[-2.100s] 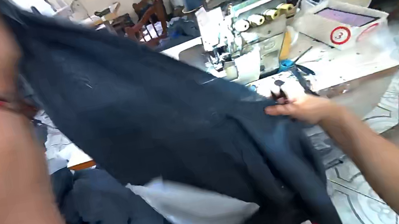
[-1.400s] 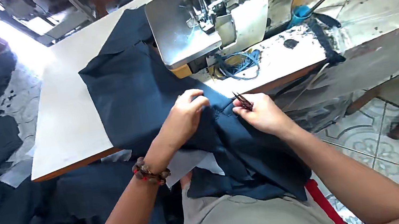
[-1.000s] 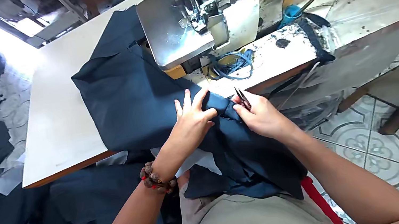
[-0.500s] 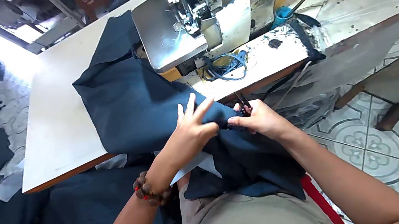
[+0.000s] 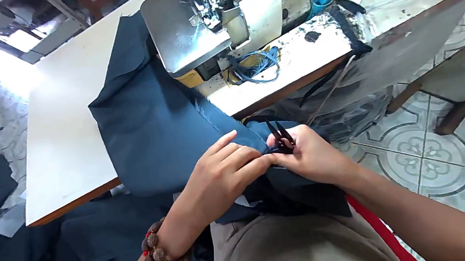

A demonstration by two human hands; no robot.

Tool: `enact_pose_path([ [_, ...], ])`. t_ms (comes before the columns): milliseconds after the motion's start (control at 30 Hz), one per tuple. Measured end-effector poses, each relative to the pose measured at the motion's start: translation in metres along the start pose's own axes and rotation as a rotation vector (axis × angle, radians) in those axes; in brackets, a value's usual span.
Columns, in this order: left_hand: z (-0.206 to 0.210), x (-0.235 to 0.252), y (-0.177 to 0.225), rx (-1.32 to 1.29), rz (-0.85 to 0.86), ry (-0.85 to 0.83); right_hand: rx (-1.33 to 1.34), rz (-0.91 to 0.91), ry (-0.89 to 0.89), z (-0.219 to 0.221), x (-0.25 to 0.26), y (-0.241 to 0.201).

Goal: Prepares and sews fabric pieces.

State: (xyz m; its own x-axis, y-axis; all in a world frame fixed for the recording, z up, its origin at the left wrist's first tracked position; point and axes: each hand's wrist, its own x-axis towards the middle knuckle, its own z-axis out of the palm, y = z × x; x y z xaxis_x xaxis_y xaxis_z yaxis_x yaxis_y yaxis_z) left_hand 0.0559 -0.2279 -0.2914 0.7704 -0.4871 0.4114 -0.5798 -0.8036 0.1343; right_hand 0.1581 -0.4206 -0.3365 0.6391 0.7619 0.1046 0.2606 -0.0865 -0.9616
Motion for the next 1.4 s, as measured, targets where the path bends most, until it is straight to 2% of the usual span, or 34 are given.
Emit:
enact_pose_path([
  [233,0.010,-0.005,0.008,-0.025,-0.021,0.065,-0.013,-0.133,0.072,0.001,-0.024,0.007],
  [533,0.023,-0.023,0.006,0.024,0.044,0.213,-0.062,-0.117,0.028,0.002,-0.036,0.001],
  [800,0.026,-0.023,0.006,-0.013,0.070,0.210,-0.203,-0.239,0.064,0.005,-0.043,0.000],
  [1100,0.025,-0.023,0.007,-0.019,0.061,0.211,-0.218,-0.276,0.090,0.007,-0.042,0.000],
  [1267,0.023,-0.017,0.011,-0.087,-0.077,0.178,-0.265,-0.353,0.068,0.008,-0.043,0.001],
  [1400,0.012,-0.004,0.009,-0.200,-0.146,-0.050,-0.330,-0.467,0.000,0.008,-0.042,0.010],
])
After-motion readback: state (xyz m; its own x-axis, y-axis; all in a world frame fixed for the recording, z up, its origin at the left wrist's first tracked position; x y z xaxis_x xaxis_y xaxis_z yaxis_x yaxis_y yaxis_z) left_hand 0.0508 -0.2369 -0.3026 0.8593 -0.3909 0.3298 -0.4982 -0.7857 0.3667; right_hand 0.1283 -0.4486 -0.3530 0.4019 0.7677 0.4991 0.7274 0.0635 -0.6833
